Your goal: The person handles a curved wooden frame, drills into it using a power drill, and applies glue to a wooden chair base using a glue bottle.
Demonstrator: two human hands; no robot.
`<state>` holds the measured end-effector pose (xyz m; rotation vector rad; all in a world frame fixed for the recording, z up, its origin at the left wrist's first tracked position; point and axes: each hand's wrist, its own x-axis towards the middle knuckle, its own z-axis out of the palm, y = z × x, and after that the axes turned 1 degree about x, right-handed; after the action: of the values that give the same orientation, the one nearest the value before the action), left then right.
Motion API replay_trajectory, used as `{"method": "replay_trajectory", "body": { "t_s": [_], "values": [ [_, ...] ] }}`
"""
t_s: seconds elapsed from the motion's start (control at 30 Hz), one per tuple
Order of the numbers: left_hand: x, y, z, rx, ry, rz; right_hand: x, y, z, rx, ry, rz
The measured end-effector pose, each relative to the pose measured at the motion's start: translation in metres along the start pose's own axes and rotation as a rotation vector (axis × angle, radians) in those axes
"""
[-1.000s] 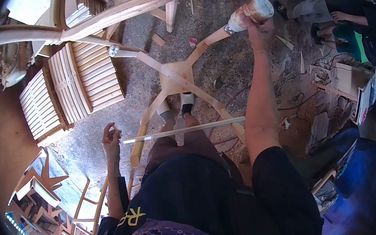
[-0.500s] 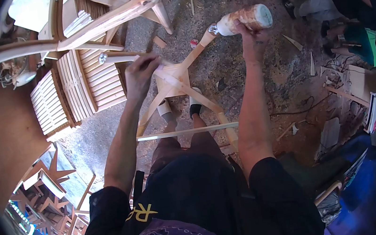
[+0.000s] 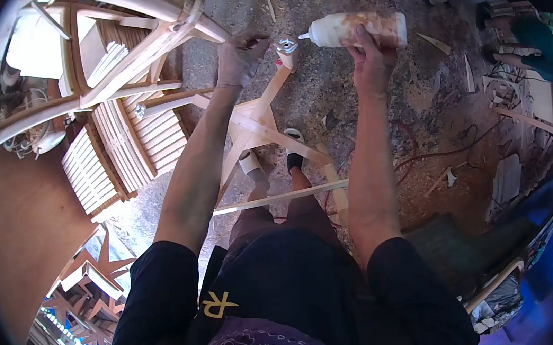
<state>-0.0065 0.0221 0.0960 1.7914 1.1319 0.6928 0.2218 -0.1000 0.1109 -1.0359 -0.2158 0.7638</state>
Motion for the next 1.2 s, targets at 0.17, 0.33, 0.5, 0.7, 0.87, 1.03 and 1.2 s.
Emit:
{"method": "replay_trajectory", "body": {
  "t_s": [0.17,0.33,0.5,0.7,0.87,1.03,1.2],
  "values": [
    [0.006,-0.001,0.016,0.096,-0.013,0.092,-0.023,0.0,-0.017,0.149,0.107,0.072],
    [0.007,-0.009,0.027,0.192,-0.04,0.237,-0.033,0.008,-0.037,0.242,0.13,0.139],
    [0.013,-0.013,0.038,0.314,-0.076,0.292,-0.042,0.004,-0.051,0.268,0.14,0.138],
    [0.02,-0.011,0.04,0.195,-0.133,0.016,-0.052,-0.005,-0.068,0.234,0.161,0.146],
    [0.028,0.002,0.038,0.131,-0.147,-0.285,-0.068,-0.005,-0.079,0.211,0.169,0.162],
    [0.034,-0.006,0.045,0.259,-0.131,-0.234,-0.084,-0.008,-0.079,0.23,0.151,0.199],
    [0.027,-0.026,0.04,0.188,-0.111,-0.122,-0.102,-0.017,-0.066,0.249,0.128,0.156]
  ]
}}
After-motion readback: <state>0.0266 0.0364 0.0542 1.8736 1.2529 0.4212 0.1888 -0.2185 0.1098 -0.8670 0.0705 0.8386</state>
